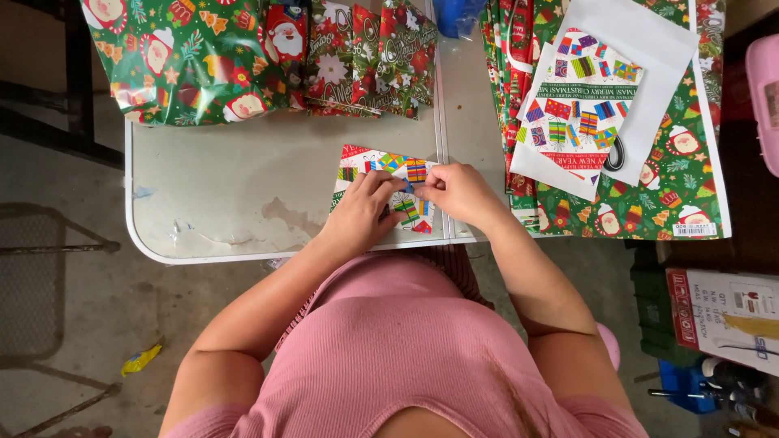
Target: Wrapping small items in decorative paper using scissors and tape at a workstation.
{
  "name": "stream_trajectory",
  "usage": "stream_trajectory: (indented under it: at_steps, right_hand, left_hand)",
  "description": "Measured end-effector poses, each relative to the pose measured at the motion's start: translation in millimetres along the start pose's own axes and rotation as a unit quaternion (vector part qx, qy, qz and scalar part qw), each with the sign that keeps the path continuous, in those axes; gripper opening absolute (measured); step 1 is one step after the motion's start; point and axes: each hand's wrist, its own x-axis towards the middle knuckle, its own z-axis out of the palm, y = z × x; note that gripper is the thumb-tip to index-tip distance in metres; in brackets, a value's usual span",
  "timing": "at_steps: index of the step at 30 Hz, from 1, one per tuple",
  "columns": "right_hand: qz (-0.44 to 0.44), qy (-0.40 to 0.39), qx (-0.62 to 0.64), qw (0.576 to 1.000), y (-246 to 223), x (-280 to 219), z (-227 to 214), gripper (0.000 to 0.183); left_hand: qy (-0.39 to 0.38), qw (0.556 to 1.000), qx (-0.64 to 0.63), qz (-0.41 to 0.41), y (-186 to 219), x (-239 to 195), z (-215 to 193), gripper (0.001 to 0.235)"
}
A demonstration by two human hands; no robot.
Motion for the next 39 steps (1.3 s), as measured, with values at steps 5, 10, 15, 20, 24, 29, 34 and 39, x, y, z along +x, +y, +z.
stream_trajectory:
  at_steps: [5,10,15,20,24,29,34,39]
  right_hand:
    - [0.004,-0.003,-0.035,0.999,-5,1,0,0.015]
    - [0.024,-0.036,-0.127,0.991,-19,5,-7,0.02]
    - [0.057,-0.104,-0.242,0.963,-26,12,-24,0.048]
    - [0.06,-0.159,-0.188,0.967,20,18,-38,0.052]
    - [0.07,-0.119,-0.018,0.99,28,-6,-45,0.044]
    - [0.063,0.012,0.211,0.975,55,-25,-29,0.03]
    - [0.019,0.095,0.307,0.947,78,-28,-10,0.022]
    - [0.002,0.143,0.362,0.921,87,-35,1,0.015]
  left_hand:
    - [0.027,0.998,0.045,0.027,-4,-3,8,0.035]
    - [0.086,0.981,0.16,0.07,0,-6,18,0.028]
    - [0.103,0.97,0.2,0.096,5,-5,15,0.026]
    - [0.081,0.972,0.203,0.089,9,-4,10,0.029]
    - [0.082,0.967,0.223,0.088,13,-1,15,0.03]
    - [0.023,0.976,0.211,0.058,16,31,-13,0.077]
    - [-0.171,0.97,0.171,-0.02,-2,83,-17,0.101]
    - [-0.248,0.958,0.14,-0.034,3,112,-30,0.076]
